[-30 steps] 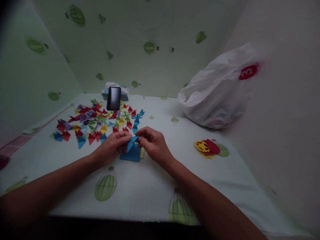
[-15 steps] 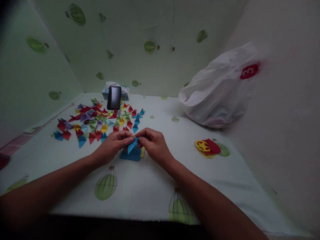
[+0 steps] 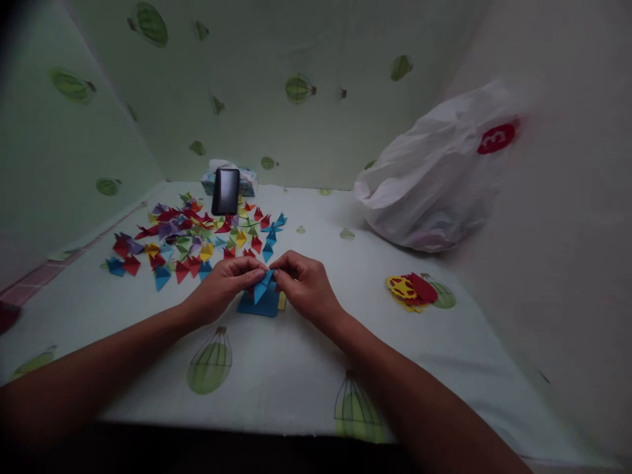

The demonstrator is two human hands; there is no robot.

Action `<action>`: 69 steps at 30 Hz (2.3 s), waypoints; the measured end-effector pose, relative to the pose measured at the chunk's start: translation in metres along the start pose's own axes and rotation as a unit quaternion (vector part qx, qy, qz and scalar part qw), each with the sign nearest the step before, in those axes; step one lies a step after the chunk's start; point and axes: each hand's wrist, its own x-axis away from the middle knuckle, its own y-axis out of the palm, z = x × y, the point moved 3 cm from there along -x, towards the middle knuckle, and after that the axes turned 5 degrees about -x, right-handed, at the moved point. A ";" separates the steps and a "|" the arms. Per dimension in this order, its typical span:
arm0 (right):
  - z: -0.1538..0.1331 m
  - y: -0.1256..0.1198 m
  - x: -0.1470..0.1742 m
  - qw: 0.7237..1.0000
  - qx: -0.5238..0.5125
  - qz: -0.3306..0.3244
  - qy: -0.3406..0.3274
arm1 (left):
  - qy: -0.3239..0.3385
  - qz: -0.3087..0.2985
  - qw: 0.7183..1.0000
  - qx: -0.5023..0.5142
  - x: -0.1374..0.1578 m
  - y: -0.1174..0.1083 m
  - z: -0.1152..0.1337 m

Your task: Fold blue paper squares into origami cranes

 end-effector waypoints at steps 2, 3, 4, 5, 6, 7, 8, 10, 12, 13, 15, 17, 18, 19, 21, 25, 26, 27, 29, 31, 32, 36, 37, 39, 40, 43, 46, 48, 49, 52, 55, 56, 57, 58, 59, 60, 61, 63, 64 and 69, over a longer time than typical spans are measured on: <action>0.000 0.000 0.000 1.000 0.017 0.006 -0.005 | 0.005 -0.002 1.000 -0.007 0.000 0.000 0.000; 0.000 0.001 0.001 1.000 0.021 0.008 -0.006 | 0.006 -0.002 1.000 -0.009 0.000 0.001 -0.001; 0.000 0.001 0.001 1.000 0.022 0.008 -0.005 | 0.007 -0.003 1.000 -0.011 -0.001 0.001 -0.001; 0.000 0.001 0.001 1.000 0.019 0.006 -0.001 | 0.008 -0.002 1.000 -0.013 -0.001 0.001 -0.001; 0.000 0.002 0.001 1.000 0.012 0.004 0.004 | 0.009 0.000 1.000 -0.013 -0.001 0.001 -0.001; 0.000 0.002 0.001 1.000 0.001 0.000 0.012 | 0.008 0.002 1.000 -0.013 -0.001 0.001 -0.001; 0.000 0.003 0.001 1.000 -0.016 -0.004 0.020 | 0.006 0.003 1.000 -0.010 -0.001 0.000 -0.001; 0.001 0.003 0.000 0.997 -0.060 -0.014 0.040 | -0.002 0.002 1.000 -0.001 -0.002 0.000 -0.001; 0.001 0.003 0.000 0.993 -0.102 -0.025 0.056 | -0.012 -0.004 1.000 0.011 -0.001 0.000 0.000; 0.002 0.003 -0.001 0.991 -0.116 -0.030 0.063 | -0.018 -0.007 1.000 0.016 -0.001 0.000 0.000; 0.003 0.002 -0.001 0.988 -0.132 -0.037 0.076 | -0.034 -0.015 0.999 0.028 -0.001 0.000 -0.001; 0.004 0.002 -0.002 0.986 -0.140 -0.043 0.082 | -0.047 -0.025 0.998 0.038 -0.002 0.000 -0.002; 0.004 0.001 -0.002 0.985 -0.144 -0.048 0.083 | -0.051 -0.030 0.997 0.044 -0.002 0.000 -0.003; 0.004 0.001 -0.002 0.984 -0.149 -0.054 0.082 | -0.053 -0.033 0.997 0.048 -0.002 0.000 -0.003; 0.004 0.001 -0.002 0.982 -0.159 -0.063 0.081 | -0.053 -0.037 0.997 0.050 -0.002 -0.001 -0.004; 0.004 -0.001 -0.003 0.981 -0.153 -0.076 0.090 | -0.039 -0.043 0.998 0.024 -0.002 0.000 -0.001; 0.004 0.000 -0.003 0.981 -0.146 -0.084 0.095 | -0.035 -0.045 0.998 0.012 -0.001 0.000 0.000; 0.004 0.000 -0.003 0.980 -0.140 -0.094 0.102 | -0.033 -0.047 0.998 0.001 -0.001 0.000 0.001; 0.005 0.001 -0.002 0.978 -0.135 -0.110 0.114 | -0.033 -0.055 0.998 -0.014 0.000 0.001 0.002; 0.006 0.001 -0.002 0.977 -0.132 -0.114 0.118 | -0.034 -0.058 0.998 -0.020 0.001 0.001 0.002; 0.006 0.001 -0.002 0.978 -0.131 -0.112 0.118 | -0.033 -0.057 0.998 -0.022 0.001 0.001 0.001; 0.004 0.002 -0.002 0.984 -0.116 -0.085 0.107 | -0.024 -0.041 0.999 -0.025 0.000 0.000 0.001; 0.004 0.002 -0.002 0.986 -0.108 -0.077 0.103 | -0.024 -0.039 0.999 -0.024 0.000 0.000 0.001; 0.002 0.002 -0.002 0.990 -0.088 -0.061 0.091 | -0.023 -0.037 0.999 -0.016 -0.001 0.001 0.002; 0.001 0.002 -0.002 0.992 -0.076 -0.054 0.085 | -0.022 -0.037 0.999 -0.010 -0.001 0.001 0.002; -0.001 0.001 -0.001 0.997 -0.023 -0.027 0.066 | -0.021 -0.030 0.999 0.013 -0.001 0.002 0.003; -0.002 0.001 0.000 0.999 0.047 -0.004 0.027 | -0.026 -0.010 0.999 0.025 0.000 0.003 0.002; -0.003 0.001 0.002 0.995 0.094 0.014 -0.014 | -0.022 0.008 0.999 0.032 0.000 0.003 0.001; -0.003 0.002 0.003 0.992 0.117 0.025 -0.037 | -0.017 0.017 0.999 0.038 0.000 0.003 0.001; -0.007 0.006 0.008 0.977 0.170 0.058 -0.112 | 0.007 0.039 0.997 0.068 0.001 0.003 0.001; -0.009 0.010 0.012 0.970 0.179 0.077 -0.146 | 0.028 0.052 0.994 0.095 0.003 0.005 0.002; -0.008 0.011 0.013 0.971 0.174 0.081 -0.141 | 0.034 0.056 0.993 0.097 0.004 0.006 0.003; -0.008 0.012 0.013 0.974 0.167 0.083 -0.131 | 0.041 0.060 0.993 0.095 0.005 0.006 0.004; -0.007 0.012 0.013 0.977 0.158 0.083 -0.119 | 0.049 0.064 0.993 0.090 0.005 0.006 0.006; -0.006 0.012 0.013 0.980 0.148 0.080 -0.105 | 0.055 0.069 0.993 0.085 0.006 0.006 0.007; -0.005 0.012 0.013 0.984 0.136 0.076 -0.091 | 0.058 0.072 0.993 0.079 0.006 0.006 0.007; -0.003 0.012 0.013 0.987 0.122 0.071 -0.077 | 0.061 0.074 0.993 0.075 0.006 0.005 0.008; -0.001 0.011 0.012 0.993 0.091 0.058 -0.049 | 0.063 0.076 0.993 0.070 0.006 0.004 0.009; 0.001 0.011 0.012 0.995 0.074 0.051 -0.036 | 0.066 0.078 0.992 0.068 0.006 0.002 0.009; 0.003 0.012 0.011 0.999 0.029 0.019 -0.012 | 0.077 0.092 0.992 0.032 0.005 -0.002 0.010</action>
